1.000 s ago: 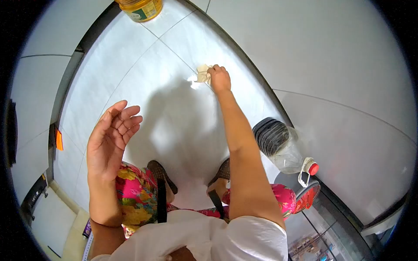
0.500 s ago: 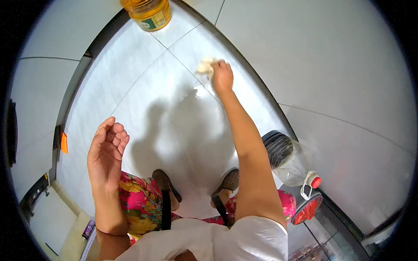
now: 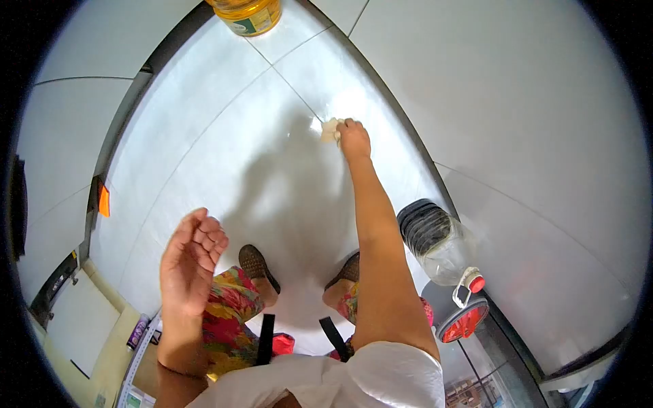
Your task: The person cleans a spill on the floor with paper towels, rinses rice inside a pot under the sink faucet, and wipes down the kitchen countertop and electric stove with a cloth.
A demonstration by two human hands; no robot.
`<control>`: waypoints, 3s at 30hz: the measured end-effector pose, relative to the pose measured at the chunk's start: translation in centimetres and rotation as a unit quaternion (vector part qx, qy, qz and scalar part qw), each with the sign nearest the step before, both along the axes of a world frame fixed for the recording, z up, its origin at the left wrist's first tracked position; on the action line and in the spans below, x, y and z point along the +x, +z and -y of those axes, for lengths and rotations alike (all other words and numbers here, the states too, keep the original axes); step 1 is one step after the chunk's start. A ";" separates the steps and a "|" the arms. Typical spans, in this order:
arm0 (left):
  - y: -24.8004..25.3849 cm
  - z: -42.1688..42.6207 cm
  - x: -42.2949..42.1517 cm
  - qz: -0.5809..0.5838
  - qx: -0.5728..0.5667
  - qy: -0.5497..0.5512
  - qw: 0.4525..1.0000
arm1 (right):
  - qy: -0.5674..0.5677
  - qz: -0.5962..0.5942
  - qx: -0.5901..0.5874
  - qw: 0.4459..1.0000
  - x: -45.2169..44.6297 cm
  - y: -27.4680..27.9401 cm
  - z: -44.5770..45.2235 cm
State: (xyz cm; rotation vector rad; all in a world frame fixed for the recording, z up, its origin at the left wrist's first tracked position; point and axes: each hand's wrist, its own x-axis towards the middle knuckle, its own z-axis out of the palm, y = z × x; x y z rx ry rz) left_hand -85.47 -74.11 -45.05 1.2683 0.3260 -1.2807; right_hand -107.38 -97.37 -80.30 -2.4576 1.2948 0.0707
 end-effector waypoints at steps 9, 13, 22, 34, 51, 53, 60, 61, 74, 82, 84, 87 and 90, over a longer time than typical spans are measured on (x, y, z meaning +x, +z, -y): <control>-0.5 -3.6 -3.2 -0.019 0.070 0.002 0.997 | -0.090 -0.031 0.268 0.959 -7.6 1.7 -9.8; -3.5 -6.5 -5.1 0.008 0.144 0.005 0.990 | -0.411 0.269 0.495 0.717 -6.6 10.1 -13.4; -1.8 -19.4 -16.0 0.045 0.179 -0.118 0.976 | -0.400 0.602 0.615 0.316 -8.5 34.3 -15.9; 14.4 -24.3 -4.4 0.206 0.205 -0.227 0.930 | -0.617 0.531 0.446 0.372 -20.9 52.8 -25.6; 27.6 -17.4 -6.6 0.295 0.116 -0.383 0.868 | -0.876 0.239 -0.025 0.419 -52.8 55.3 -37.5; 28.4 -17.1 -8.0 0.321 0.104 -0.404 0.850 | -0.797 0.199 0.026 0.570 -54.7 50.5 -38.7; 30.1 -19.4 -8.9 0.464 0.132 -0.413 0.773 | -0.540 0.155 0.097 0.821 -41.6 56.6 -31.5; 31.1 -19.7 -9.2 0.466 0.147 -0.403 0.774 | -0.454 0.117 0.050 0.882 -40.4 55.9 -30.1; 31.1 -25.6 -2.0 0.421 0.174 -0.257 0.853 | -0.316 0.269 -0.043 0.909 -22.7 77.3 -10.3; 32.3 -24.5 3.1 0.442 0.208 -0.220 0.844 | -0.313 0.152 -0.258 0.901 -24.8 83.6 8.1; 32.2 -24.3 2.6 0.460 0.224 -0.213 0.833 | -0.322 0.081 -0.278 0.901 -27.2 81.3 14.8; 34.3 -24.1 -0.8 0.478 0.271 -0.213 0.808 | -0.287 -0.014 -0.254 0.923 -30.2 80.9 22.2; 34.8 -22.8 -4.8 0.471 0.289 -0.206 0.808 | -0.285 -0.109 -0.209 0.929 -30.7 81.3 27.3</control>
